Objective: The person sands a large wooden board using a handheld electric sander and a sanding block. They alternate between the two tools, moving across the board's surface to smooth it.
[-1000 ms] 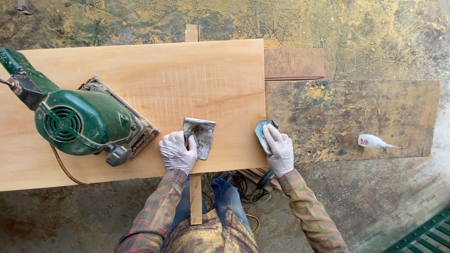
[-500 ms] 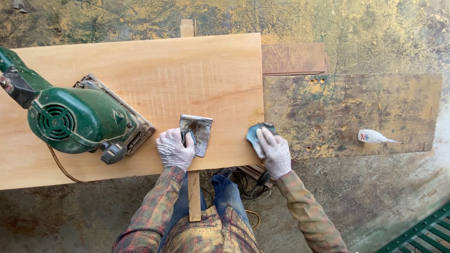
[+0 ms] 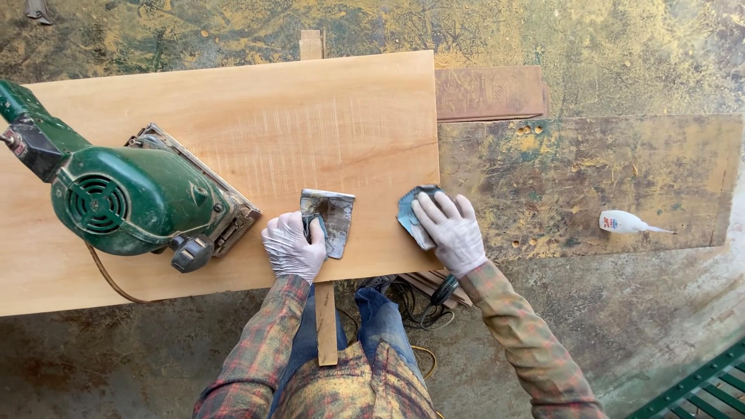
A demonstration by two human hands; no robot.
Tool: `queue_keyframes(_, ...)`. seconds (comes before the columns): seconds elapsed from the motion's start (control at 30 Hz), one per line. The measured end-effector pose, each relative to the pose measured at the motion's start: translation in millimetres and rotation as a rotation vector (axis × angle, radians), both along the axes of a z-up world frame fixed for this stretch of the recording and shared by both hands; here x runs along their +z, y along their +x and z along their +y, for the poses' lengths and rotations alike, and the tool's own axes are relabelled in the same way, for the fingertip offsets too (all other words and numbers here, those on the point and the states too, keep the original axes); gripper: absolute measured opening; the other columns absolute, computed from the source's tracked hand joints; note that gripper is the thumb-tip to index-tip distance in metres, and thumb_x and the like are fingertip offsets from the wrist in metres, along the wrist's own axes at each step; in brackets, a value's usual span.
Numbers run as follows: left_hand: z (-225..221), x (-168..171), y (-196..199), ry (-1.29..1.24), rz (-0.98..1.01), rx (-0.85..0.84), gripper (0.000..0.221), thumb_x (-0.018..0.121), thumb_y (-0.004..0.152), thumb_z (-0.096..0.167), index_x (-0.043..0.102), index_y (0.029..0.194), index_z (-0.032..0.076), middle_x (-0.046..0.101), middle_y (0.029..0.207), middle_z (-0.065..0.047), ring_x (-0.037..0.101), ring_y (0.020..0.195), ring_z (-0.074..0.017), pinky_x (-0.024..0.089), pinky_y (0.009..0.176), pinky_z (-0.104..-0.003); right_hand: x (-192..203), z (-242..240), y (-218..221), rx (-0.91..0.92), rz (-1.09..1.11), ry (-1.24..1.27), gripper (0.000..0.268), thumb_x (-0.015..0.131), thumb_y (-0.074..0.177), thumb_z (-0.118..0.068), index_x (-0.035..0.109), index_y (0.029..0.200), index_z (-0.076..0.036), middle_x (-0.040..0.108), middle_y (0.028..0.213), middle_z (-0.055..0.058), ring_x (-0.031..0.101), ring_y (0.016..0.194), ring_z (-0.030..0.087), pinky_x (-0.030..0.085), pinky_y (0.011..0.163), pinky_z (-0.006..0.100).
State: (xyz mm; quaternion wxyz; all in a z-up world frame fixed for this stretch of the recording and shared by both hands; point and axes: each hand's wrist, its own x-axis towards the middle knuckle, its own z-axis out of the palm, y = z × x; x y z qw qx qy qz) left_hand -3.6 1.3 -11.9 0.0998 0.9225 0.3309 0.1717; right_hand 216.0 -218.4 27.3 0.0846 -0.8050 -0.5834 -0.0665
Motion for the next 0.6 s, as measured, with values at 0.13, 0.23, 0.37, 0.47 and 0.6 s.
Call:
queue_keyframes(0.13,0.5,3.1,1.8,0.012,-0.036,0.002,0.029,0.074,0.089,0.021,0.054,0.104,0.007,0.059,0.095,-0.012,0.056,0.093,-0.0348,0.043,0.083,-0.052,5.0,-40.8,8.0,0.053,0.019,-0.034,0.047,0.067,0.086,-0.02,0.068,0.133,-0.013,0.069,0.136,0.004,0.06,0.123,0.024,0.037,0.105,0.045)
queue_keyframes(0.23,0.2,7.3,2.6,-0.025,-0.037,0.013,0.027,0.075,0.088,0.022,0.055,0.101,0.009,0.059,0.093,-0.011,0.056,0.091,-0.0345,0.042,0.081,-0.053,2.6,-42.2,11.3,-0.123,0.176,0.082,0.04,0.068,0.096,-0.023,0.065,0.134,-0.013,0.063,0.14,0.006,0.056,0.129,0.024,0.036,0.108,0.047)
queue_keyframes(0.37,-0.9,6.7,2.3,-0.017,-0.036,-0.008,0.026,0.075,0.088,0.021,0.055,0.101,0.01,0.059,0.093,-0.01,0.056,0.091,-0.0337,0.043,0.081,-0.052,-9.1,-27.4,-5.8,-0.196,0.14,0.129,0.044,0.066,0.093,-0.016,0.067,0.136,-0.015,0.066,0.142,0.002,0.058,0.131,0.024,0.035,0.111,0.044)
queue_keyframes(0.47,4.2,5.8,2.5,0.002,-0.045,-0.021,0.027,0.075,0.088,0.021,0.055,0.101,0.008,0.059,0.093,-0.011,0.056,0.091,-0.0344,0.042,0.081,-0.053,-18.2,-41.3,-7.2,-0.116,0.097,0.059,0.045,0.067,0.088,-0.018,0.07,0.133,-0.014,0.069,0.14,0.004,0.059,0.128,0.025,0.035,0.11,0.046)
queue_keyframes(0.6,-0.2,0.5,1.1,0.011,-0.055,0.001,0.028,0.074,0.089,0.021,0.055,0.103,0.008,0.06,0.096,-0.011,0.056,0.093,-0.0347,0.043,0.082,-0.052,-30.8,-78.7,13.3,-0.28,0.2,0.093,0.037,0.068,0.096,-0.024,0.068,0.133,-0.018,0.065,0.139,0.001,0.057,0.133,0.024,0.034,0.113,0.046)
